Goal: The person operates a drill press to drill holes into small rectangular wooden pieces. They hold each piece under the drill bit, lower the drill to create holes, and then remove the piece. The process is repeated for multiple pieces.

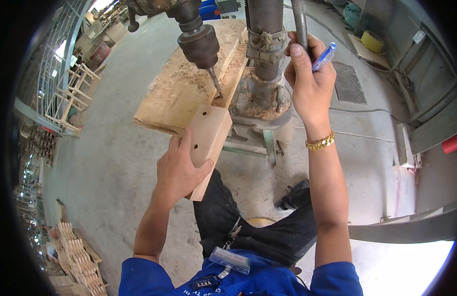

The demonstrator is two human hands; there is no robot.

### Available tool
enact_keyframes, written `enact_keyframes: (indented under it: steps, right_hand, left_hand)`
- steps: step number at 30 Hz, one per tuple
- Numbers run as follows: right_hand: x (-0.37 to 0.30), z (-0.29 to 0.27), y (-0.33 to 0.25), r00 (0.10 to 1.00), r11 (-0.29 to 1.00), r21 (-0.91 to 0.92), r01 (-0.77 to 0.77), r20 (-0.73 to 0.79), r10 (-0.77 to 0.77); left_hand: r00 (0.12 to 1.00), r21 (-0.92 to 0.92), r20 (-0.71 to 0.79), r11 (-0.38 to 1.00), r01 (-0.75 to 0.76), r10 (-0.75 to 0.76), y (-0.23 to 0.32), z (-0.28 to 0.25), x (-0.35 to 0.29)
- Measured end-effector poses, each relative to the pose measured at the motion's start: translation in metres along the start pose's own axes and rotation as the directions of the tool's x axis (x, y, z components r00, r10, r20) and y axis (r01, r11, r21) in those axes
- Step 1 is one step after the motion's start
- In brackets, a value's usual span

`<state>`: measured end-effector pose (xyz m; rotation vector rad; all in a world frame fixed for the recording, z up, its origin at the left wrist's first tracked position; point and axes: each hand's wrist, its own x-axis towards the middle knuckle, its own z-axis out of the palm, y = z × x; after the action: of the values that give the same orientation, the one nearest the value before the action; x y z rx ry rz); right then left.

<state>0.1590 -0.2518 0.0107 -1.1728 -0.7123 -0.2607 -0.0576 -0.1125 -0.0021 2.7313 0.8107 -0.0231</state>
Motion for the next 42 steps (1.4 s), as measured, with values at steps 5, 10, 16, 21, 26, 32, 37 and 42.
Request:
enact_keyframes:
  steps: [5,10,16,21,26,32,37,42]
  right_hand:
    - [0.001,-0.001,0.001,1.000,0.999,0.036,0.012,0.003,-0.012]
    - [0.000,-0.001,-0.001,1.000,1.000,0.013,-0.005,0.007,0.005]
    - [0.005,-0.007,-0.003,0.997,0.999,-0.020,-0.033,0.066,0.034]
    - [0.037,-0.023,-0.005,0.995,0.967,-0.253,0.017,0.099,0.009]
    - [0.064,-0.034,-0.007,0.991,0.947,-0.320,0.039,0.134,0.005]
    - [0.036,-0.030,-0.007,0.988,0.910,-0.415,-0.005,0.136,0.068]
    - [-0.009,-0.003,-0.026,0.988,0.969,-0.213,-0.125,0.062,0.141]
    - [-0.014,-0.002,-0.023,0.993,0.984,-0.133,-0.119,-0.006,0.119]
  left_hand:
    - [0.993,0.055,-0.108,0.997,-0.047,0.053,-0.009,0.019,0.012]
    - [0.987,0.028,-0.147,0.998,-0.062,0.065,-0.012,0.025,0.035]
    - [0.991,-0.018,-0.118,0.997,-0.069,0.067,-0.011,0.026,0.046]
    - [0.983,-0.028,-0.136,0.992,-0.127,0.122,-0.015,0.025,0.048]
    - [0.987,-0.057,-0.120,0.992,-0.112,0.104,-0.012,0.027,0.047]
    - [0.975,-0.044,-0.195,0.993,-0.113,0.102,-0.015,0.035,0.044]
    - [0.983,-0.114,-0.160,0.987,-0.113,0.094,-0.021,0.025,0.028]
    - [0.962,-0.197,-0.255,0.968,-0.153,0.100,-0.060,-0.002,-0.018]
